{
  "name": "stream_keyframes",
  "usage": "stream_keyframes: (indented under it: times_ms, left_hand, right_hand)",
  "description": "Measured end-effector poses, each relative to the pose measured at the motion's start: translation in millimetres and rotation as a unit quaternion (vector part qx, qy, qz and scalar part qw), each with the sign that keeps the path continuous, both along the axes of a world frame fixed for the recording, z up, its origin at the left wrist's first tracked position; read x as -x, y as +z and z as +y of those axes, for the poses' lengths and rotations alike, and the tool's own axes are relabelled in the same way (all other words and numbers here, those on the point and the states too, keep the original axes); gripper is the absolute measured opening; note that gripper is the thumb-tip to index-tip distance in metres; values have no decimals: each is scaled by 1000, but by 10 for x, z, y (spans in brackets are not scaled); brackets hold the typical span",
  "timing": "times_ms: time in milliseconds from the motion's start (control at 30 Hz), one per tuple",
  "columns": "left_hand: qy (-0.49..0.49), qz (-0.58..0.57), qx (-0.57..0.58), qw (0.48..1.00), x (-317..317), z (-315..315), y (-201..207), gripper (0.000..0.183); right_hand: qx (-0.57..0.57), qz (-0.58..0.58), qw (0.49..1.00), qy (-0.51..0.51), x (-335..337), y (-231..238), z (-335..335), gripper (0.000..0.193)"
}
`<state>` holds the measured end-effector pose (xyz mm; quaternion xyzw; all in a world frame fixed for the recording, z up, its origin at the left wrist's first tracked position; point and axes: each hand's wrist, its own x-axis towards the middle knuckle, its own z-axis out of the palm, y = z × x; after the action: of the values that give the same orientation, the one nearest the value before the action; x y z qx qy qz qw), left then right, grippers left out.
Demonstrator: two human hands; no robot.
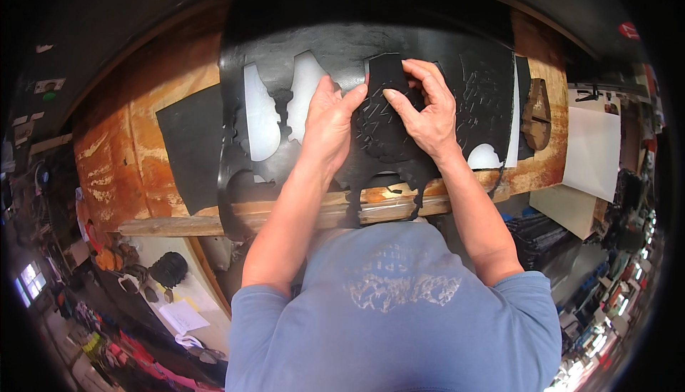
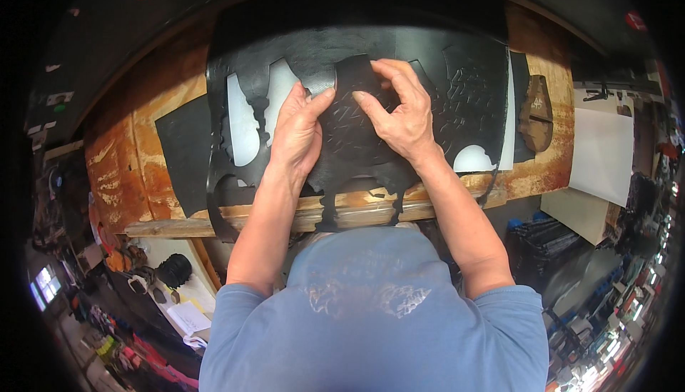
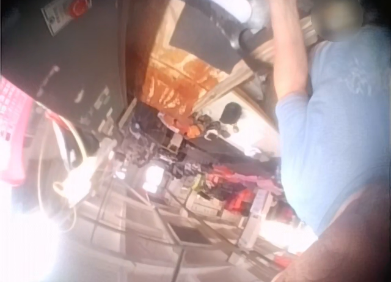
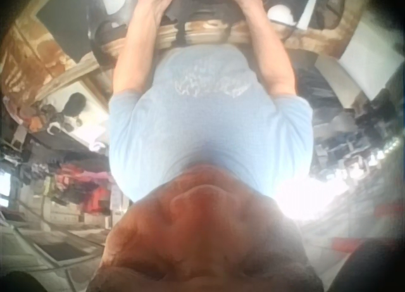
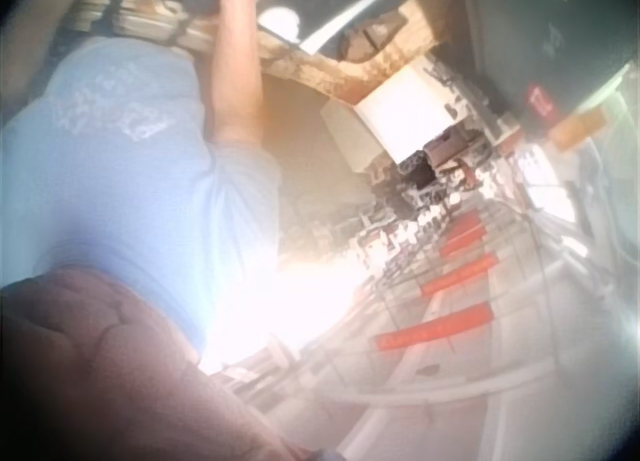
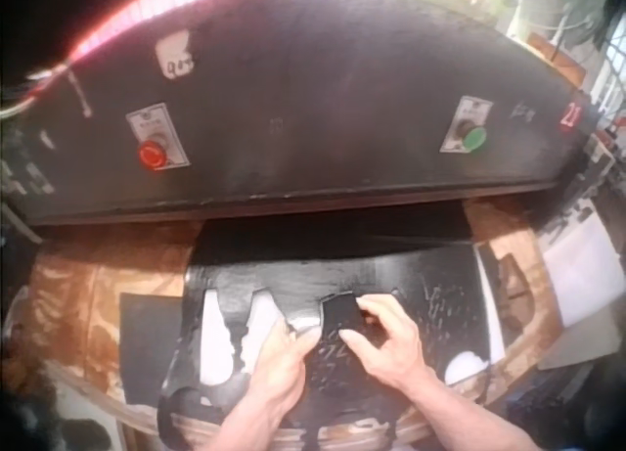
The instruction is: The person places a black sheet onto a die-cutting machine, presses a button to cut out multiple white shapes, removes the cut pieces, and discards the surrounding black material. This cycle is repeated several times.
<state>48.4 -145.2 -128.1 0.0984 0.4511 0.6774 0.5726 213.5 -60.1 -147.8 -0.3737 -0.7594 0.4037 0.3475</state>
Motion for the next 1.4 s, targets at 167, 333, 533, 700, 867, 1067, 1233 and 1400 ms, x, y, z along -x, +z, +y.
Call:
stream_keyframes:
  times_ms: [167, 333, 533, 700, 867, 1067, 1233, 1400]
  left_hand:
    - [-37, -28, -42, 998, 56, 45, -145, 39]
    - [-36, 95, -11, 995, 22, -3, -157, 40]
    - [72, 208, 96, 971, 48, -285, 47, 67]
    - [62, 191, 36, 979, 8, -408, 209, 57]
    - [-22, -83, 93, 992, -143, -277, 338, 61]
    - [-49, -100, 96, 989, -262, 11, 366, 63]
    - [-48, -54, 85, 994, -410, 115, 365, 54]
    - [-36, -75, 46, 995, -510, 152, 208, 51]
  right_hand:
    - [41, 17, 999, 21, -34, 60, 44, 49]
    - [-8, -17, 996, 89, -43, 179, 26, 33]
    - [-104, 60, 983, 137, -136, 320, -247, 24]
    - [-17, 42, 998, 49, -382, 565, -338, 23]
    - [219, 137, 965, -56, -778, 632, 211, 29]
    - [128, -76, 986, -74, -887, 72, 413, 60]
    - [25, -66, 994, -84, -853, -22, 305, 50]
    - [-6, -32, 994, -108, -804, 36, 276, 49]
